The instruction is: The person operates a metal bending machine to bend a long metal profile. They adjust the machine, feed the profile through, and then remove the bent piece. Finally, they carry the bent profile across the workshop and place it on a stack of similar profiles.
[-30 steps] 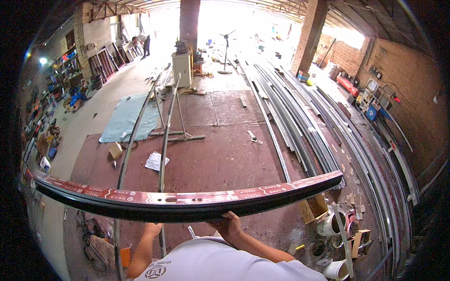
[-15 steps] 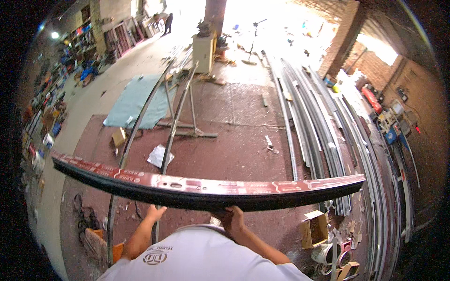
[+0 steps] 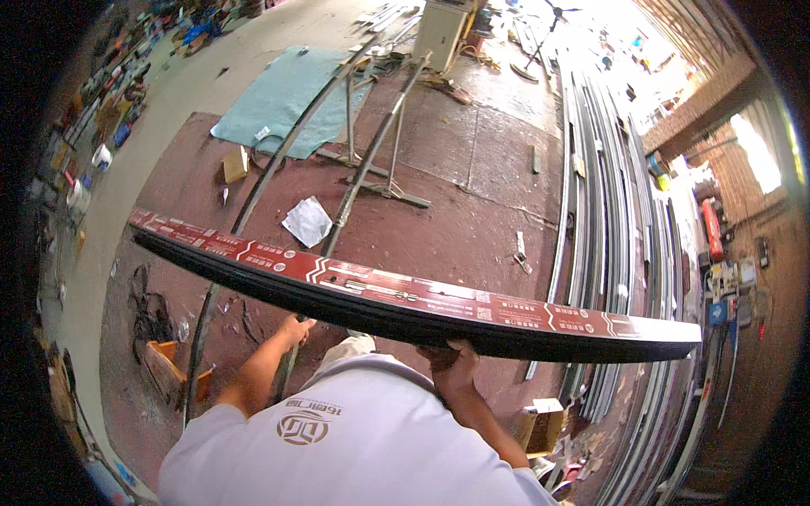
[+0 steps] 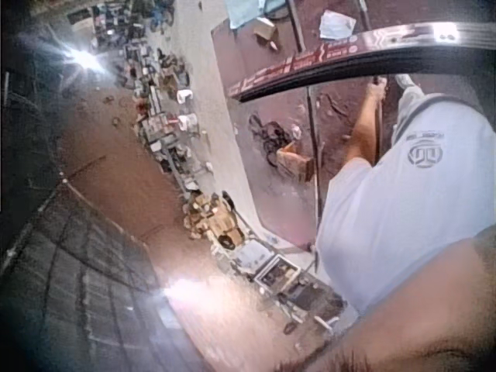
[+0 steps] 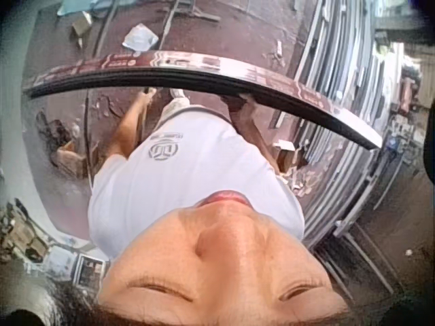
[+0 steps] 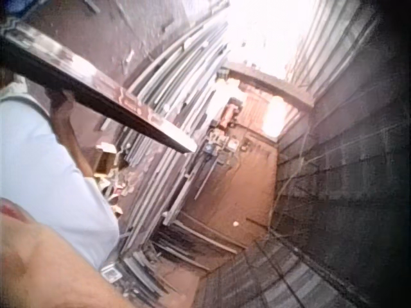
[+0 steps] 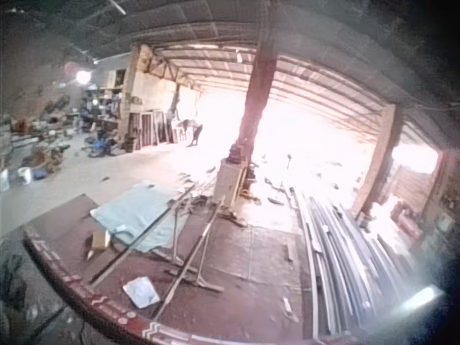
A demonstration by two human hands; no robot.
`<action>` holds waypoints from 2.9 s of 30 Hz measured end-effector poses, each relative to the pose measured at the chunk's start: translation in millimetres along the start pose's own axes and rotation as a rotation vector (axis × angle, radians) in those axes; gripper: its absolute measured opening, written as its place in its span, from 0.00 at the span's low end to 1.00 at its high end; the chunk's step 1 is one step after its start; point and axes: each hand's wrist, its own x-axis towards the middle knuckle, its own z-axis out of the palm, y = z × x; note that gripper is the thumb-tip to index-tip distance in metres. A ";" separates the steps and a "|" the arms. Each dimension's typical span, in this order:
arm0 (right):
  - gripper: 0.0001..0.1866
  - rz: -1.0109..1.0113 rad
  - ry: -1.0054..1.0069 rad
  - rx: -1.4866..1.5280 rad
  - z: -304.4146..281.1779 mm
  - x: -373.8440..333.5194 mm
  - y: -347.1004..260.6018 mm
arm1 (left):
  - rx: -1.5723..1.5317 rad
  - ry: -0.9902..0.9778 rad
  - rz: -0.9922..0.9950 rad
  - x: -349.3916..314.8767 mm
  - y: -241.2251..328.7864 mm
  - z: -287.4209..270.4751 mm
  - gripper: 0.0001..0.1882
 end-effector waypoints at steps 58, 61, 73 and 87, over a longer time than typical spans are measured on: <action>0.24 0.527 -0.598 -0.184 129.4 503.6 74.3 | 0.301 0.843 -0.424 -123.0 32.1 219.0 0.22; 0.29 0.500 -0.544 -0.260 131.5 495.8 67.7 | 0.363 1.025 -0.493 -142.8 17.9 227.6 0.23; 0.34 0.768 -1.124 -0.719 115.7 369.4 45.0 | 0.173 1.214 -0.655 -171.8 7.7 250.5 0.36; 0.27 1.154 -1.774 -1.372 22.8 136.9 95.7 | -0.068 1.588 -0.723 -270.3 -125.4 317.6 0.36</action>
